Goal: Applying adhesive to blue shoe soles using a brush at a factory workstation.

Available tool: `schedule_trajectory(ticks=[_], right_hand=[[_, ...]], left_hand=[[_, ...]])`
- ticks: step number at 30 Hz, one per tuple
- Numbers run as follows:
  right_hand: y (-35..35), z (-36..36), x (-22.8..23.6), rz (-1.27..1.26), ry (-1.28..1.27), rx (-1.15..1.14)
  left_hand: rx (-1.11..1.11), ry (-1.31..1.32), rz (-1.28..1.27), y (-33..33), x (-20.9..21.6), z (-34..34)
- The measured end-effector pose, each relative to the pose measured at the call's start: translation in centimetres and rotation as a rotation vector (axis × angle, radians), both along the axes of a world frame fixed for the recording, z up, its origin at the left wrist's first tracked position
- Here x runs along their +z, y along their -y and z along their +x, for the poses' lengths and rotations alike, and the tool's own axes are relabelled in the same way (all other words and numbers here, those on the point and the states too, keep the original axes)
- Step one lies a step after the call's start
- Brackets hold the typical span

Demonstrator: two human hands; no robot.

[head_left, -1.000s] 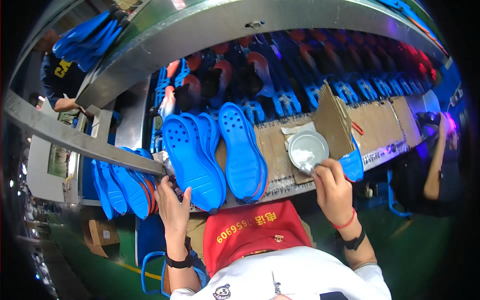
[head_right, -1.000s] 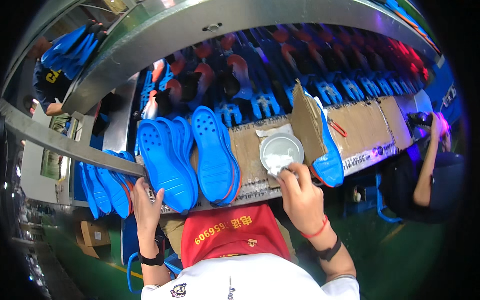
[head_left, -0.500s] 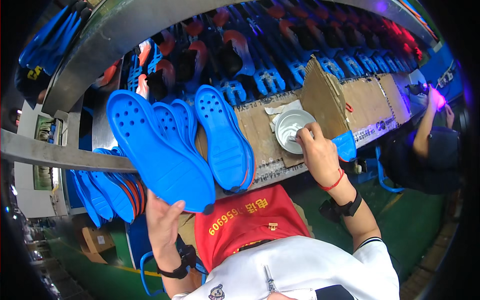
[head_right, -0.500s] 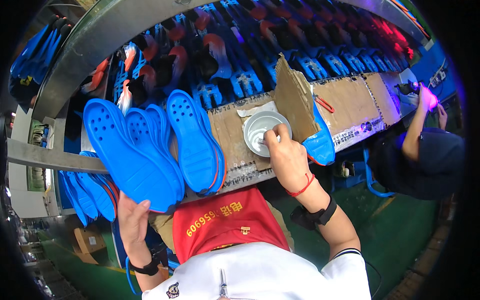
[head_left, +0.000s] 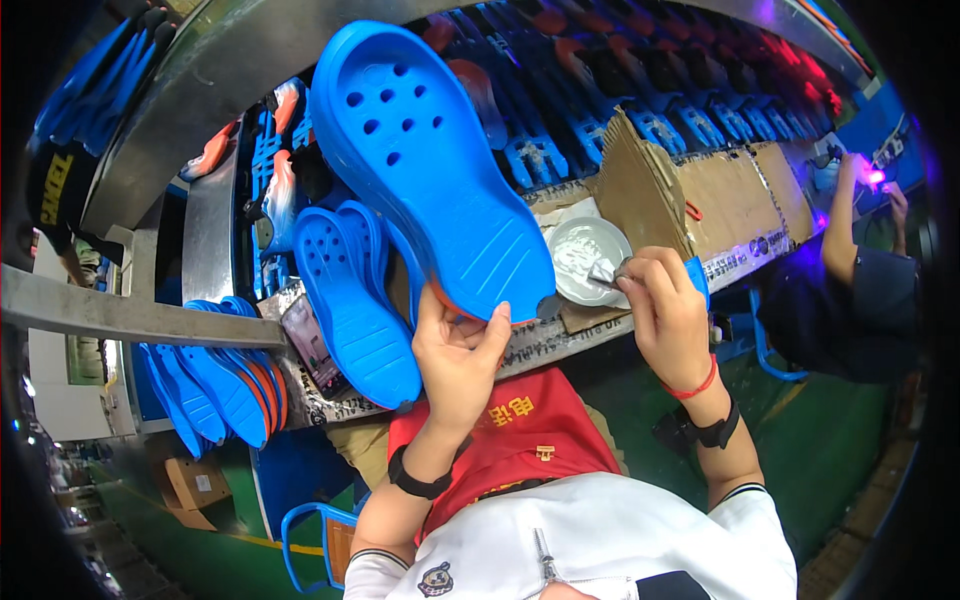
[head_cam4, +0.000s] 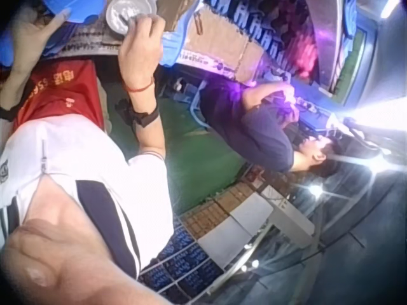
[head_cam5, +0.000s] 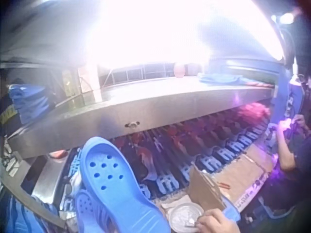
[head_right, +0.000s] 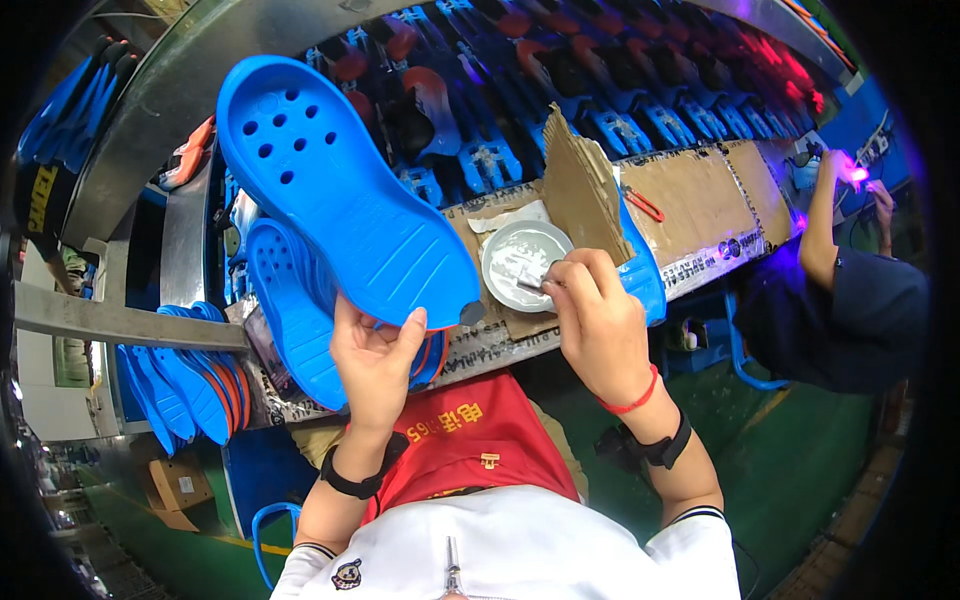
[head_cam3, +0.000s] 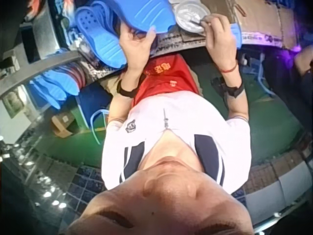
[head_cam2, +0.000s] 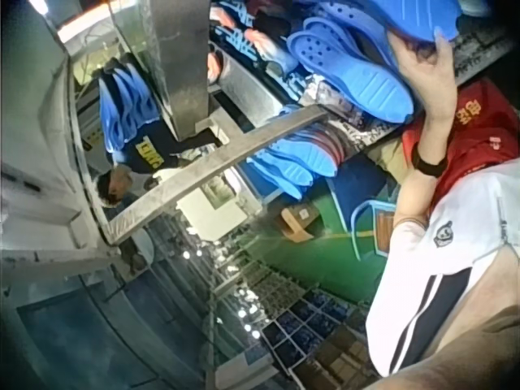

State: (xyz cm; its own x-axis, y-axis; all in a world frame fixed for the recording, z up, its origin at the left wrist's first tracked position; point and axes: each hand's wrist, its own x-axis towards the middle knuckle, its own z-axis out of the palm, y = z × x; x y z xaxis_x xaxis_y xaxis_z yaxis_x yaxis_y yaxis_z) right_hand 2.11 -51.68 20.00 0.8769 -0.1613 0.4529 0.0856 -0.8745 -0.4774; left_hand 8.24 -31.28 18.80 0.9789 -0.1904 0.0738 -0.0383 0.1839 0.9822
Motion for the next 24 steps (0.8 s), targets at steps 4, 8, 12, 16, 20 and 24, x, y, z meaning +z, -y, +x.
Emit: schedule_trajectory(ticks=[4,8,12,16,20,24], right_hand=[[-1.1,-0.6,1.2,0.153,0.057,0.127],[-1.6,-0.3,1.0,0.131,0.097,0.175],[-2.0,-0.3,1.2,0.107,0.071,0.191],[-2.2,-0.4,1.1,0.148,0.067,0.211],[-2.3,-0.4,1.0,0.189,0.059,0.226],[-2.3,-0.2,0.9,0.162,0.083,0.21]], left_hand=[[0.032,0.08,0.036,0.9,0.0,-0.5],[0.043,0.095,0.063,1.1,0.1,-0.7],[0.062,0.136,0.108,1.1,0.0,-0.9],[0.08,0.169,0.121,1.0,-0.2,-1.0],[0.068,0.163,0.127,0.8,-0.3,-1.1],[0.071,0.165,0.123,0.8,-0.2,-1.0]])
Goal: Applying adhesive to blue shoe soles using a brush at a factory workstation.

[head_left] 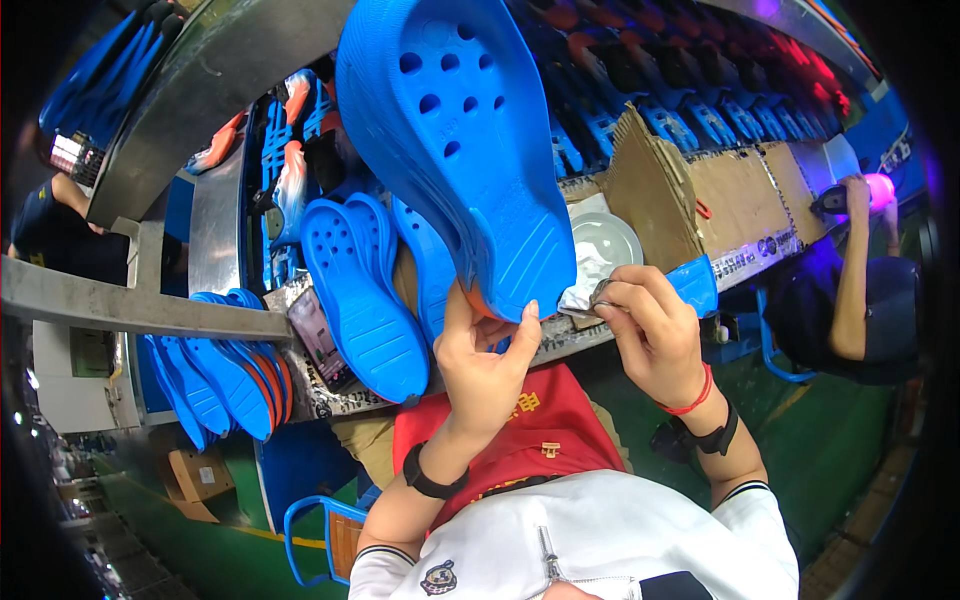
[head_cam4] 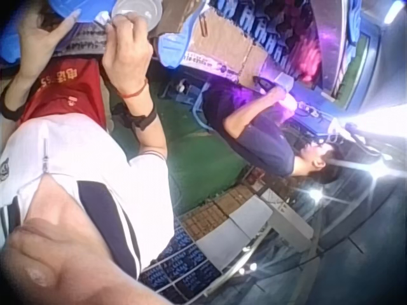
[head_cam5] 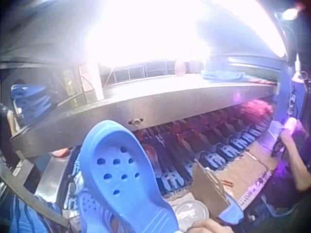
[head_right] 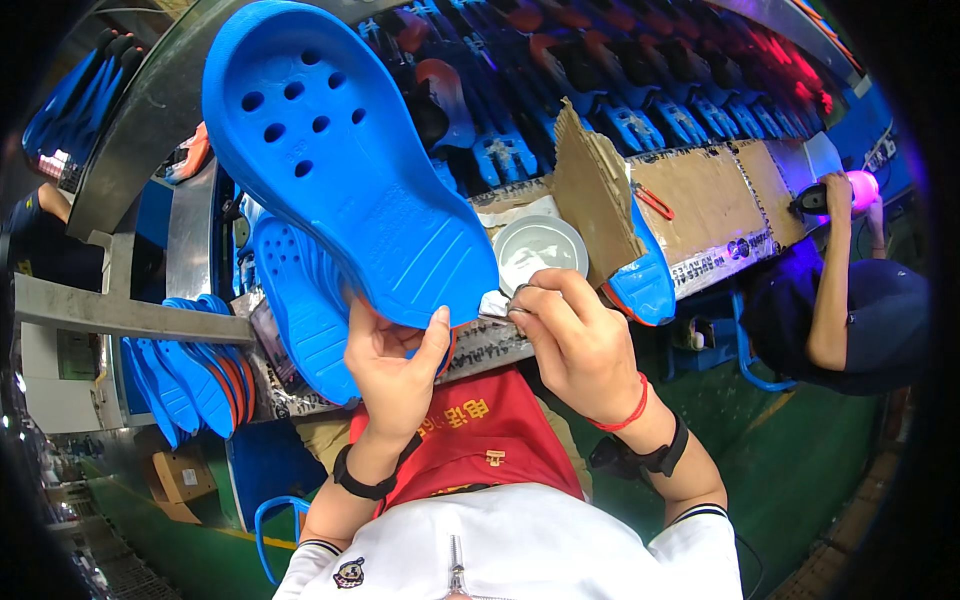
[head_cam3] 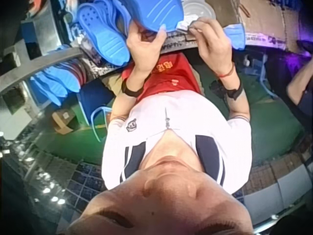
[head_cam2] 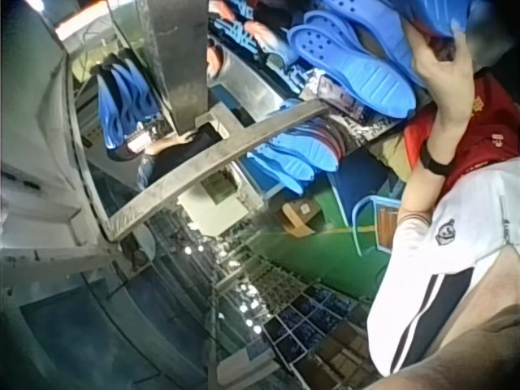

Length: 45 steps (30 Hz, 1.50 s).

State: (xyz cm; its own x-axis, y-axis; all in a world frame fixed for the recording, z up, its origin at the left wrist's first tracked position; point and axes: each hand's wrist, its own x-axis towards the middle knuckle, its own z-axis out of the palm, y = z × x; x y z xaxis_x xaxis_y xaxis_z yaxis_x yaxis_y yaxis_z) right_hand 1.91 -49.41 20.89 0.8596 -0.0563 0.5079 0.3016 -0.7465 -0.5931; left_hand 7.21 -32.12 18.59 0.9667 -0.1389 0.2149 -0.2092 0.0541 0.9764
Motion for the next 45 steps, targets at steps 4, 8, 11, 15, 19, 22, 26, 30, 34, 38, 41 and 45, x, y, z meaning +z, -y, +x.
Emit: schedule_trajectory(ticks=[4,8,11,15,19,22,26,30,34,38,41,45], right_hand=[[0.2,0.1,0.1,-0.075,0.004,-0.048],[0.9,-0.3,0.7,-0.11,0.031,-0.104],[1.9,-1.1,1.2,-0.167,0.085,-0.159],[4.3,-2.8,2.0,-0.099,0.166,-0.383],[7.6,-6.8,3.2,-0.021,0.21,-0.602],[8.9,-8.4,4.2,0.04,0.222,-0.66],[8.2,-8.4,5.1,-0.006,0.26,-0.623],[8.1,-7.7,2.9,0.014,0.2,-0.543],[5.9,-7.0,1.8,0.048,0.109,-0.44],[4.0,-5.6,0.6,0.05,0.075,-0.339],[2.8,-4.5,0.1,0.073,0.044,-0.271],[1.4,-3.8,0.0,0.066,0.003,-0.236]], left_hand=[[-0.007,-0.009,-0.022,0.4,0.1,0.2],[-0.026,0.005,-0.009,1.0,0.8,0.1],[-0.04,-0.021,0.0,1.6,1.3,0.2],[-0.243,-0.097,-0.08,3.2,3.5,1.3],[-0.499,-0.06,-0.264,9.9,10.4,3.7],[-0.67,0.024,-0.501,19.3,18.3,9.0],[-0.697,0.01,-0.493,25.2,23.9,14.8],[-0.671,0.255,0.062,20.4,17.7,7.7],[-0.521,0.624,0.226,7.2,10.9,1.7],[0.249,0.485,0.841,-6.0,5.4,2.7],[0.458,0.26,1.173,-15.4,0.3,1.5],[0.136,-0.345,0.683,-19.3,-3.8,1.3]])
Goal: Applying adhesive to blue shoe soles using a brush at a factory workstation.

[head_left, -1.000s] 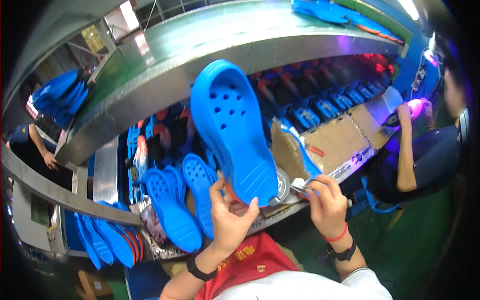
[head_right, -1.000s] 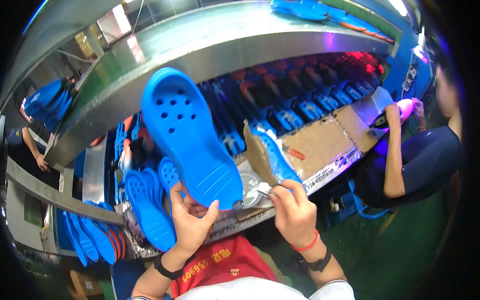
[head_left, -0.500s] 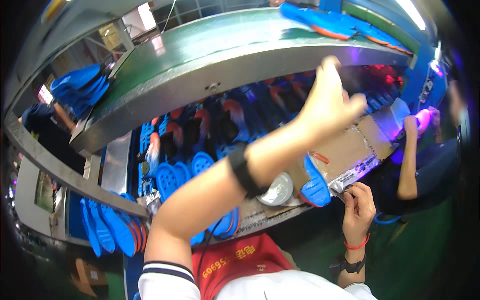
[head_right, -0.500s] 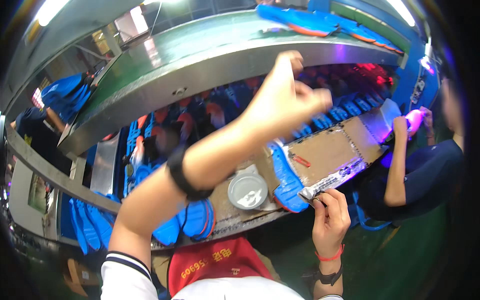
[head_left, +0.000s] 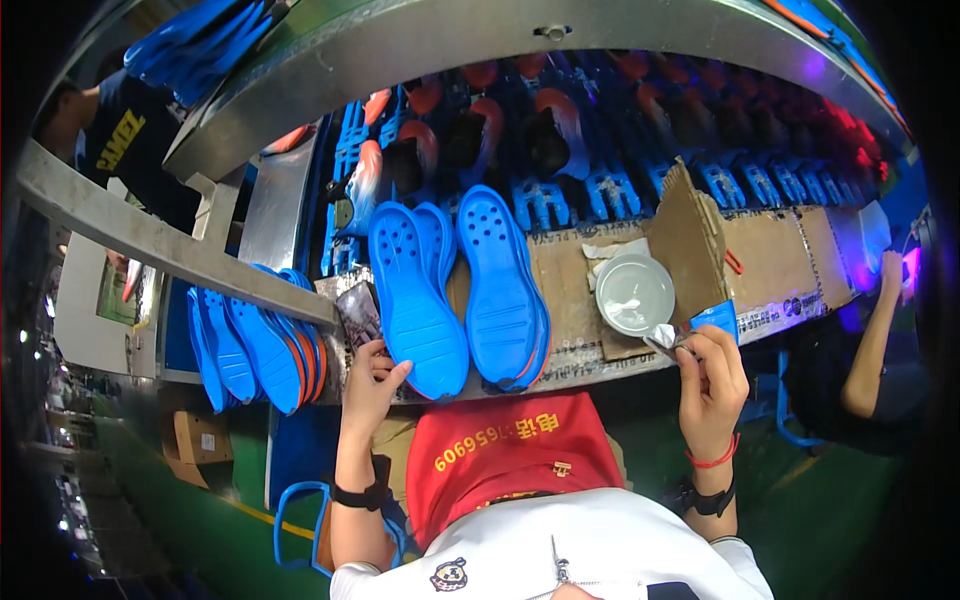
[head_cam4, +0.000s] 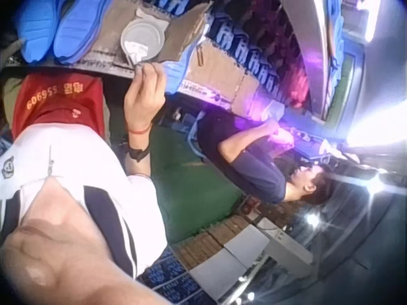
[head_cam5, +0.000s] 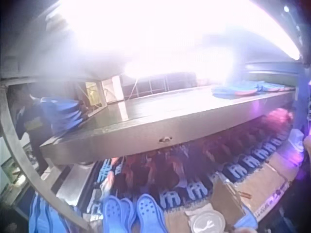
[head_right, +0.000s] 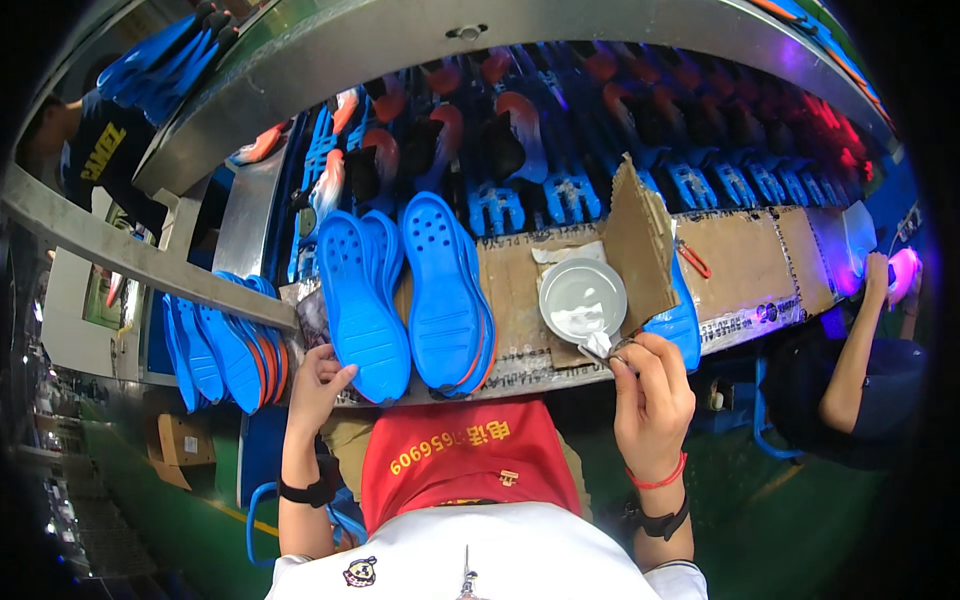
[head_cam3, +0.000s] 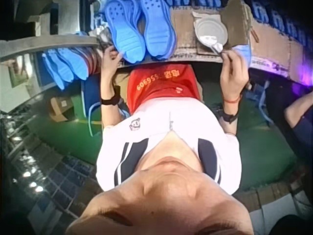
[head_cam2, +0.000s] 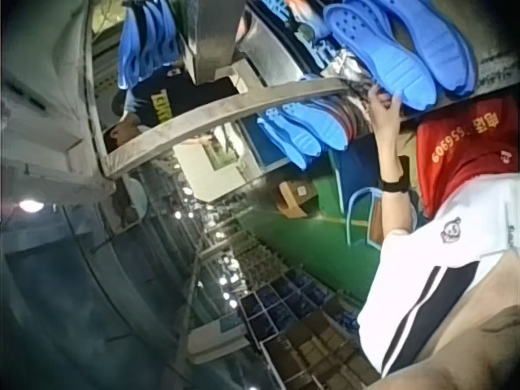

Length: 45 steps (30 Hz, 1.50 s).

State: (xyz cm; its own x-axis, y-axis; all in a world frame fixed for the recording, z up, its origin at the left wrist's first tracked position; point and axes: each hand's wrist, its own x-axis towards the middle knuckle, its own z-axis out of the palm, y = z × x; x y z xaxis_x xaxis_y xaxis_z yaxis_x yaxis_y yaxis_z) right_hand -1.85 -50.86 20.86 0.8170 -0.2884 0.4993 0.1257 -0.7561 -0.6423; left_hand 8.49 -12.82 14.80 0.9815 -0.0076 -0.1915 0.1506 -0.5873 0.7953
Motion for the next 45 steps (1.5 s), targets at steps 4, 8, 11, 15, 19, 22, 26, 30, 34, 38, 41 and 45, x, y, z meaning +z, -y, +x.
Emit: schedule_trajectory(ticks=[4,8,11,15,19,22,26,30,34,38,41,45], right_hand=[[-1.0,0.1,-0.1,-0.003,-0.02,0.018],[-0.9,0.1,-0.5,-0.003,-0.047,0.019],[-1.1,0.4,-0.8,0.002,-0.05,0.042],[-1.4,0.7,-0.5,-0.002,-0.053,0.068],[-1.3,0.6,-0.8,-0.006,-0.052,0.071],[-1.2,0.4,-1.0,-0.019,-0.07,0.052],[-1.3,0.4,-1.1,0.021,-0.071,0.059],[-1.6,1.0,-0.1,0.011,-0.027,0.117],[-2.3,1.4,0.5,-0.003,0.014,0.227],[-2.8,2.0,0.4,-0.13,0.041,0.265],[-3.1,2.1,0.7,-0.211,-0.014,0.254],[-3.5,2.1,0.6,-0.177,-0.004,0.274]], left_hand=[[0.171,-0.178,-0.452,-0.3,1.5,0.0],[0.282,-0.127,-0.679,-1.2,5.0,-0.1],[0.156,0.008,-0.187,-0.5,2.6,-0.1],[0.011,0.09,0.152,-0.6,-2.1,0.7],[0.029,0.13,0.15,0.1,-0.1,0.5],[0.111,0.282,0.013,0.8,2.9,0.2],[0.15,0.136,-0.737,6.4,4.8,-0.7],[-0.011,0.046,-0.845,11.7,4.7,-0.8],[-0.115,0.256,-0.776,15.1,4.2,-1.4],[-0.118,0.259,-0.74,16.5,5.4,-2.3],[-0.122,0.289,-0.686,16.7,5.5,-2.7],[-0.104,0.331,-0.658,16.5,5.1,-2.9]])
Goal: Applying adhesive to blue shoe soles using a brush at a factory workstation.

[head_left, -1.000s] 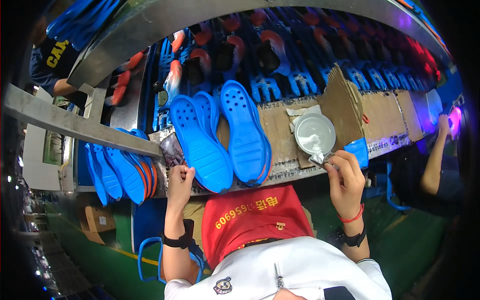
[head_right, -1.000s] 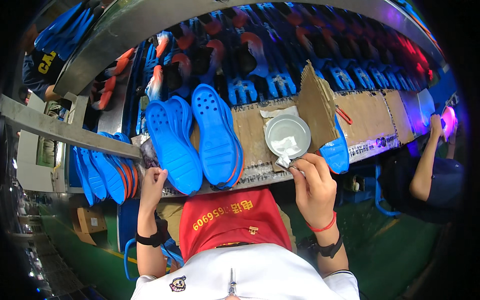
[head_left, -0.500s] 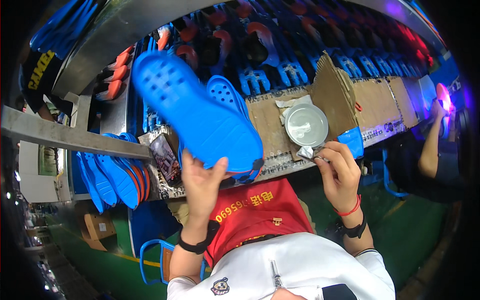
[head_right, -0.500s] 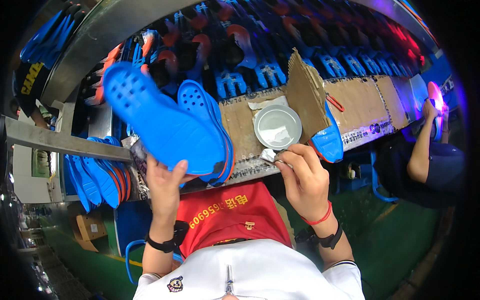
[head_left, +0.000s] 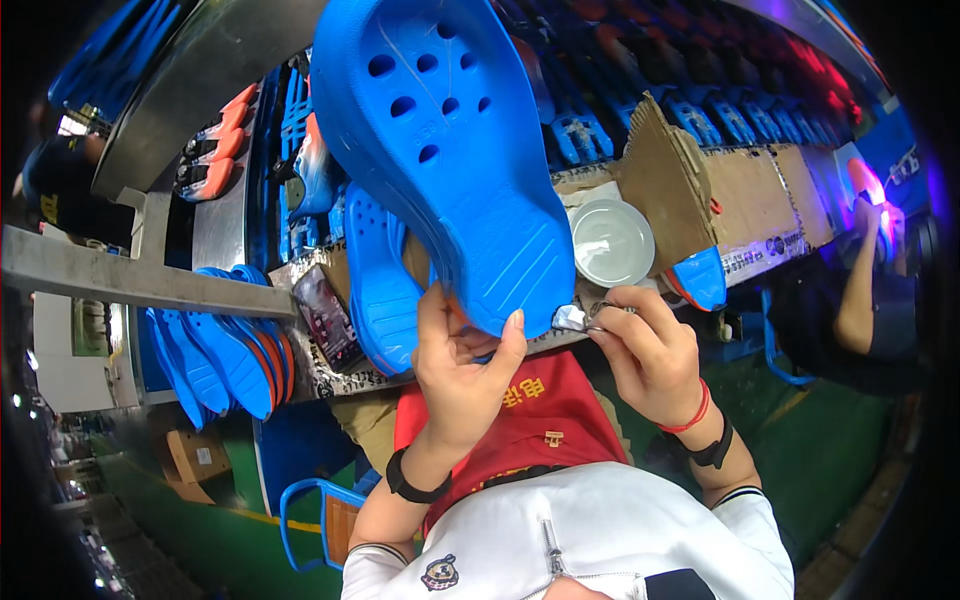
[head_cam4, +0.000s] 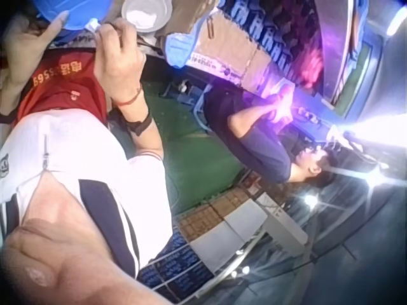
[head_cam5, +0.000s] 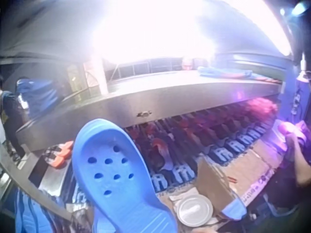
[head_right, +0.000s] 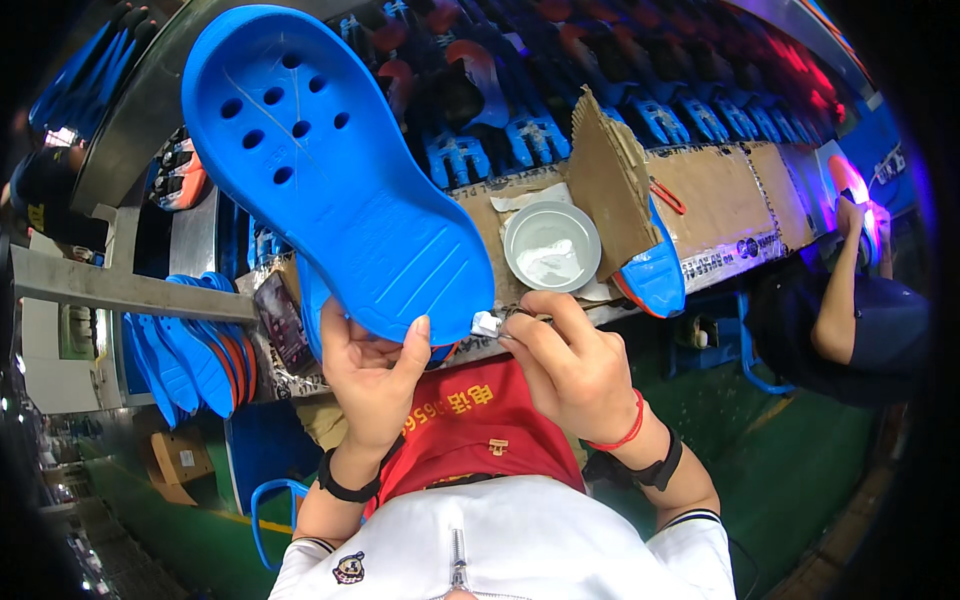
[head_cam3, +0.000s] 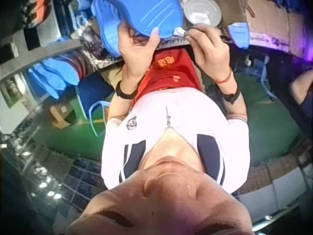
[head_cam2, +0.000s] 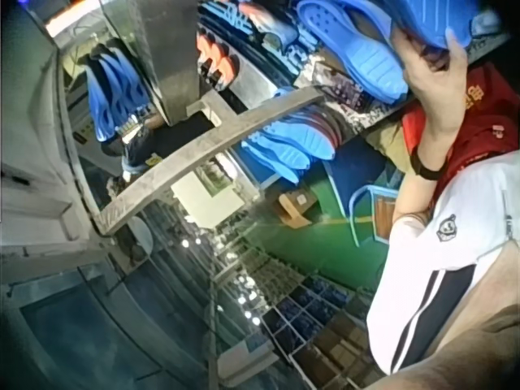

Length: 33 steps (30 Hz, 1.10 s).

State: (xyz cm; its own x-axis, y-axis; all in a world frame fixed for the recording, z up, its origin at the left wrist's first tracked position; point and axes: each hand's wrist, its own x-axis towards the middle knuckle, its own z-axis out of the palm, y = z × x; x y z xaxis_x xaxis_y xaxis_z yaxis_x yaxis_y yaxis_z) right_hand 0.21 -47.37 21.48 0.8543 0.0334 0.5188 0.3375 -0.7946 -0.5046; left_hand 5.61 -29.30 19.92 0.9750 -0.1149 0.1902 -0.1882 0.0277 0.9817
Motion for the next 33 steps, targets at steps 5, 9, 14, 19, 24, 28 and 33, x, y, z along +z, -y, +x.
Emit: schedule_trajectory(ticks=[5,9,14,19,24,28,33], right_hand=[[0.2,0.0,-0.2,0.126,-0.014,0.024],[0.2,0.4,-0.3,0.106,-0.006,0.006],[0.7,0.6,0.2,-0.002,0.015,-0.069],[2.2,-0.9,1.0,-0.037,0.091,-0.191],[6.5,-3.8,1.6,0.135,0.196,-0.488],[9.2,-7.6,3.1,0.137,0.273,-0.689],[9.4,-7.9,3.6,0.164,0.281,-0.635]], left_hand=[[0.006,0.058,0.014,-0.2,-0.5,0.0],[0.004,0.047,0.002,0.0,-0.2,0.2],[-0.025,0.032,0.0,0.6,0.4,0.6],[-0.072,-0.015,0.014,1.4,1.9,0.2],[-0.434,-0.187,-0.142,4.5,6.4,2.0],[-0.619,0.007,-0.172,13.4,14.0,6.4],[-0.757,0.01,-0.498,24.8,22.7,15.7]])
